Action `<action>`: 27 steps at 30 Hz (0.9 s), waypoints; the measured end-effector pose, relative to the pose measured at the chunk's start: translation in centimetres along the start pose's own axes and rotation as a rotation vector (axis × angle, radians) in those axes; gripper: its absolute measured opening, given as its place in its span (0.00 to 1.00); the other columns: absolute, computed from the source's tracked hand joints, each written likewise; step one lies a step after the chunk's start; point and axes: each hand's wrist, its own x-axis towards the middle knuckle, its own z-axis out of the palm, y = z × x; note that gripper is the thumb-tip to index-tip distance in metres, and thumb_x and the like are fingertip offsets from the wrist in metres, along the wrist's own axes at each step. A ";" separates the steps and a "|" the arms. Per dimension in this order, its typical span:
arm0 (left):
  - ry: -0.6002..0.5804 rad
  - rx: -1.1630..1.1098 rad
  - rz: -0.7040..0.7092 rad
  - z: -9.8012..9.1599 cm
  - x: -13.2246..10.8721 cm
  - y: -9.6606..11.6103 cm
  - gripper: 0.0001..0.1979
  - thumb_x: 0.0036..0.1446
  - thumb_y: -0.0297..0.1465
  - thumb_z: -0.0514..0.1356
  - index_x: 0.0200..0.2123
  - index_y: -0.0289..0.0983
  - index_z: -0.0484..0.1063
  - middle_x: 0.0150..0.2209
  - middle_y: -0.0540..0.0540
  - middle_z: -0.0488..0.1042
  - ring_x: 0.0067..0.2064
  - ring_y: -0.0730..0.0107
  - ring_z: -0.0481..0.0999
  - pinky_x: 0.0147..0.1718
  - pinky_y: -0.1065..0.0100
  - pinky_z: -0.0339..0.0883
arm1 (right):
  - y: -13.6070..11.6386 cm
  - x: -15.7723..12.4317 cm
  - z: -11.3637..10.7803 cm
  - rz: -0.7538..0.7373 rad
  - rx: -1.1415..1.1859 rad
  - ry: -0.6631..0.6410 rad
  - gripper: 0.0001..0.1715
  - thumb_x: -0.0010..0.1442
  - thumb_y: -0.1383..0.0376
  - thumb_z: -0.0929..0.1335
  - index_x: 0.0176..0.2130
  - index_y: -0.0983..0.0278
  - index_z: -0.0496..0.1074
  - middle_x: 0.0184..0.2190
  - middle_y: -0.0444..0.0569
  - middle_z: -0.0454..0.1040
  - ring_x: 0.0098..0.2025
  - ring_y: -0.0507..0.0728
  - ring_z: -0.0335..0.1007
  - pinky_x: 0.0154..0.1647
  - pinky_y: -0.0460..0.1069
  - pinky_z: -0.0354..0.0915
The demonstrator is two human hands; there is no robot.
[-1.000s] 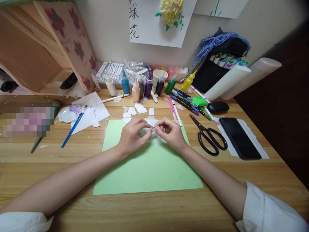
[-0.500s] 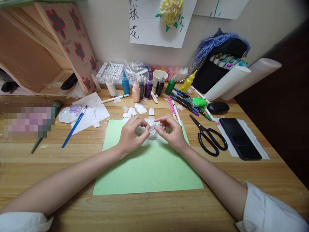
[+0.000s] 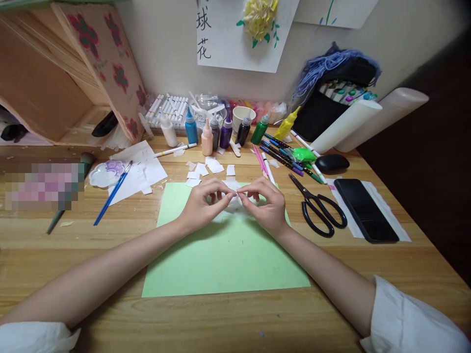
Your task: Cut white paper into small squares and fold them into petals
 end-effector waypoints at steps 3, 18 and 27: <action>0.000 -0.052 -0.034 0.0 0.1 -0.1 0.06 0.55 0.32 0.59 0.31 0.36 0.74 0.29 0.47 0.72 0.28 0.76 0.67 0.24 0.73 0.60 | -0.1 -0.1 0.0 0.006 -0.012 -0.027 0.06 0.54 0.69 0.69 0.33 0.59 0.76 0.25 0.44 0.68 0.26 0.51 0.62 0.24 0.47 0.59; 0.023 -0.056 -0.048 -0.1 0.3 -0.4 0.07 0.54 0.33 0.60 0.28 0.36 0.74 0.28 0.47 0.72 0.28 0.75 0.66 0.22 0.72 0.57 | 0.1 -0.2 0.1 -0.112 -0.065 -0.035 0.13 0.55 0.70 0.69 0.39 0.56 0.77 0.24 0.44 0.70 0.27 0.52 0.63 0.28 0.49 0.61; 0.025 -0.042 -0.041 -0.1 0.3 -0.6 0.06 0.55 0.32 0.59 0.29 0.36 0.73 0.29 0.47 0.72 0.27 0.75 0.64 0.22 0.72 0.56 | 0.1 -0.2 0.2 -0.128 -0.080 -0.037 0.14 0.55 0.71 0.68 0.39 0.55 0.77 0.24 0.44 0.70 0.26 0.52 0.63 0.29 0.49 0.61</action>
